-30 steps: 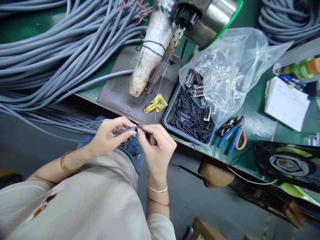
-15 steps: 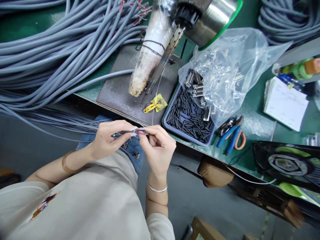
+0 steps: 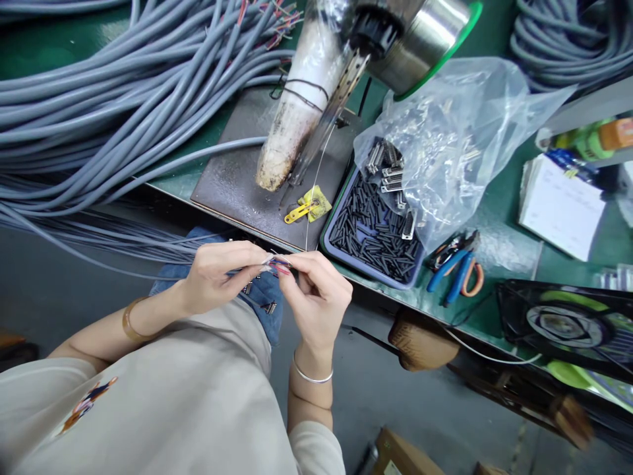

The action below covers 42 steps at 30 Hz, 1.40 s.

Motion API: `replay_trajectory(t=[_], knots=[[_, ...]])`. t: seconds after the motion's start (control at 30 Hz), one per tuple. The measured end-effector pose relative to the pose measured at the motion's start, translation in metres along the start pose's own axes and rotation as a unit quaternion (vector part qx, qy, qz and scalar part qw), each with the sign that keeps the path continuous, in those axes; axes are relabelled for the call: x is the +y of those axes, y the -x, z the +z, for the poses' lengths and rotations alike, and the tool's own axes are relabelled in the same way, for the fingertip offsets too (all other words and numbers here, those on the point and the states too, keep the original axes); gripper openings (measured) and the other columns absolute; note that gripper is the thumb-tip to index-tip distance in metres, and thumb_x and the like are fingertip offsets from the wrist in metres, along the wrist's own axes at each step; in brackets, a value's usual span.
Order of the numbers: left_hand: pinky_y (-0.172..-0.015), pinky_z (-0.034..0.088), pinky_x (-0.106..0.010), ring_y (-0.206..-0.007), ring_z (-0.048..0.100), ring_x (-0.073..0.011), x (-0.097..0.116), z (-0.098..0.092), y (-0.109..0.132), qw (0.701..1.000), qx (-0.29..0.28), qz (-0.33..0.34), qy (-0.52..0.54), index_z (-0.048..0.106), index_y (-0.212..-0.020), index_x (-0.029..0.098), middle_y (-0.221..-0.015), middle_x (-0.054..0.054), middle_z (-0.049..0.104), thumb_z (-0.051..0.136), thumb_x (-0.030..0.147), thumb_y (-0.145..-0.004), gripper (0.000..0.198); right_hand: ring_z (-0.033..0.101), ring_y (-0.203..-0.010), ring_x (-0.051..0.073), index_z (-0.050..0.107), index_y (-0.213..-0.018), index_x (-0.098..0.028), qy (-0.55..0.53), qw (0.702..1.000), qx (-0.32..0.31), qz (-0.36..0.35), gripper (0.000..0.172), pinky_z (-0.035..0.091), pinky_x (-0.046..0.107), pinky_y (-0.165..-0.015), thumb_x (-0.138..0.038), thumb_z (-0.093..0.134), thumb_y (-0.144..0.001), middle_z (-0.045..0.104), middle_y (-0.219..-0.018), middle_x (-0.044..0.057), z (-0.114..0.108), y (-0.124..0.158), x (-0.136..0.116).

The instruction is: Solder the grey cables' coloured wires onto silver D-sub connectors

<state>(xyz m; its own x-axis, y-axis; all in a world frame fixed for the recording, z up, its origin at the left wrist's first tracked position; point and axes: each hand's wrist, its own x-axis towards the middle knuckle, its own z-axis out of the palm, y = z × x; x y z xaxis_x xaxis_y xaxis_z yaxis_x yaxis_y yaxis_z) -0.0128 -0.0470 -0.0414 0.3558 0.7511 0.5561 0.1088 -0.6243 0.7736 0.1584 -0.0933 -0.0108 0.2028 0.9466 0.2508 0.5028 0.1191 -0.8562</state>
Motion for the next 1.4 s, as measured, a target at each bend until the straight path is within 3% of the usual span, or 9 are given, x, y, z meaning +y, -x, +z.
replay_trajectory(t=[0.2,0.4,0.57,0.77,0.93,1.03,1.4], knots=[[-0.070,0.057,-0.021,-0.072,0.072,-0.0125,0.003,-0.005,0.000,0.996,-0.040,-0.063,0.048,0.074,-0.098,0.016,-0.086,-0.007,0.080,0.060,0.016,-0.097,0.014,0.045,-0.053,0.008,0.081,-0.089,-0.024,-0.037,0.998,-0.032,0.028,0.007,0.026,0.025,-0.044,-0.029,0.075,-0.087,0.070,-0.078,0.002,-0.002,-0.002,0.004],[-0.056,0.047,-0.018,-0.058,0.058,-0.0081,0.008,-0.006,-0.001,0.986,-0.053,-0.133,0.089,0.071,-0.092,0.015,-0.075,-0.002,0.072,0.063,0.019,-0.092,0.009,0.046,-0.053,0.008,0.078,-0.081,-0.022,-0.082,0.995,-0.044,0.043,0.005,0.029,0.024,-0.046,-0.023,0.075,-0.085,0.068,-0.073,0.001,0.001,-0.005,0.003],[-0.045,0.033,-0.015,-0.049,0.041,-0.0039,0.015,0.002,-0.002,0.960,-0.014,-0.235,0.150,0.066,-0.087,0.015,-0.067,0.004,0.061,0.066,0.017,-0.084,0.004,0.046,-0.054,0.008,0.078,-0.081,-0.022,-0.072,0.994,-0.047,0.063,0.006,0.031,0.024,-0.047,-0.025,0.075,-0.084,0.069,-0.076,0.001,0.005,-0.003,0.002],[-0.049,0.039,-0.015,-0.057,0.051,-0.0057,0.019,0.006,-0.004,0.927,0.017,-0.305,0.218,0.066,-0.085,0.014,-0.071,0.001,0.062,0.066,0.023,-0.087,0.009,0.048,-0.055,0.007,0.078,-0.081,-0.022,-0.108,0.992,-0.018,0.058,0.003,0.031,0.023,-0.047,-0.020,0.077,-0.083,0.067,-0.073,0.000,0.011,-0.003,0.003],[-0.049,0.039,-0.016,-0.054,0.049,-0.0053,0.017,0.005,-0.006,0.925,0.026,-0.309,0.219,0.065,-0.082,0.014,-0.070,0.001,0.062,0.066,0.024,-0.085,0.010,0.052,-0.057,0.009,0.078,-0.082,-0.022,-0.102,0.994,-0.002,0.046,0.002,0.031,0.023,-0.047,-0.021,0.078,-0.083,0.070,-0.074,0.001,0.014,-0.002,0.004],[-0.054,0.045,-0.016,-0.058,0.054,-0.0065,0.016,0.005,-0.007,0.922,0.030,-0.313,0.228,0.064,-0.080,0.015,-0.070,0.001,0.063,0.066,0.024,-0.084,0.010,0.052,-0.058,0.009,0.078,-0.083,-0.022,-0.089,0.995,-0.008,0.045,0.002,0.032,0.024,-0.047,-0.023,0.077,-0.085,0.070,-0.076,0.001,0.014,-0.001,0.004],[-0.057,0.047,-0.015,-0.061,0.057,-0.0065,0.023,0.004,-0.012,0.911,0.036,-0.300,0.281,0.066,-0.080,0.014,-0.071,0.001,0.064,0.068,0.016,-0.083,0.005,0.036,-0.051,0.005,0.067,-0.081,-0.022,-0.185,0.980,-0.006,0.068,0.014,0.028,0.022,-0.046,-0.031,0.075,-0.089,0.061,-0.077,-0.004,0.024,0.001,0.009]])
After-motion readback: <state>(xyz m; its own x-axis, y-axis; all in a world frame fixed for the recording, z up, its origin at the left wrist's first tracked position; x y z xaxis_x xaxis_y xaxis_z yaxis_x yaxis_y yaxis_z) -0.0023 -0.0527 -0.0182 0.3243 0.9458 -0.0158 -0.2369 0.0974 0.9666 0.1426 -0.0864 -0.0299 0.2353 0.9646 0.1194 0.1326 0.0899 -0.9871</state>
